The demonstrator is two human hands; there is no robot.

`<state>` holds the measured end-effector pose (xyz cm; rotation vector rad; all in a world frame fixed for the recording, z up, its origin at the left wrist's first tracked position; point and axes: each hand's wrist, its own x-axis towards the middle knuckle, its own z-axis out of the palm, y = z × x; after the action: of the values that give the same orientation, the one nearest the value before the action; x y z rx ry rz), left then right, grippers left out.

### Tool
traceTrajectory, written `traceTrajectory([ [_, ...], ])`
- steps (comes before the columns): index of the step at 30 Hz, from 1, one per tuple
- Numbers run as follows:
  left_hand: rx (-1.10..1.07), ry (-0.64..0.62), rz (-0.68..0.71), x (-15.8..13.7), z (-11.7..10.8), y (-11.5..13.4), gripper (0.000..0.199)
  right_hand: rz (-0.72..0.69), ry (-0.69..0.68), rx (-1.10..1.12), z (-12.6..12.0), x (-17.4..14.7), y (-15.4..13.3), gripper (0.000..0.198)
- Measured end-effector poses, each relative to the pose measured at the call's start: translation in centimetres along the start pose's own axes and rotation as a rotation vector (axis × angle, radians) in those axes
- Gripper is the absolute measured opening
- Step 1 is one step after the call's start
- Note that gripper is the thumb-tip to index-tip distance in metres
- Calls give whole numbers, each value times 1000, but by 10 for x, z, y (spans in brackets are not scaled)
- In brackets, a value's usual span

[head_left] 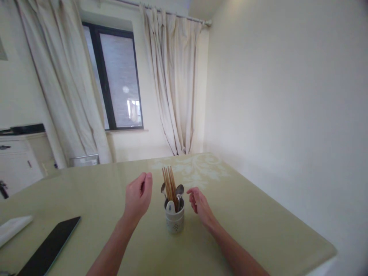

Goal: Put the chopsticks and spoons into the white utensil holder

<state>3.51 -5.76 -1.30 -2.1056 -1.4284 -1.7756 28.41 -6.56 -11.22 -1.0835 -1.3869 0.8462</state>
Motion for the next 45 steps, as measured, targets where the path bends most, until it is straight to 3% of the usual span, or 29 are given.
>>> traceTrajectory([
  [2,106,-45,-4,-28,9,-27,44,9,-67,20,6,-1,15,89],
  [6,383,-410,-107,-75,23,-69,45,-61,-190,29,13,-6,12,115],
  [9,542,-579,-186,-84,27,-77,47,-95,-278,53,23,-13,6,119],
  [12,582,-655,-184,-82,30,-75,46,-120,-301,78,34,-16,6,107],
  [21,607,-700,-211,-80,33,-77,45,-212,-182,-181,28,-11,13,66],
  [36,606,-745,-251,-81,37,-83,51,-18,293,-530,-67,34,41,54],
  [45,603,-747,-261,-82,37,-82,53,-23,453,-587,-88,42,52,59],
])
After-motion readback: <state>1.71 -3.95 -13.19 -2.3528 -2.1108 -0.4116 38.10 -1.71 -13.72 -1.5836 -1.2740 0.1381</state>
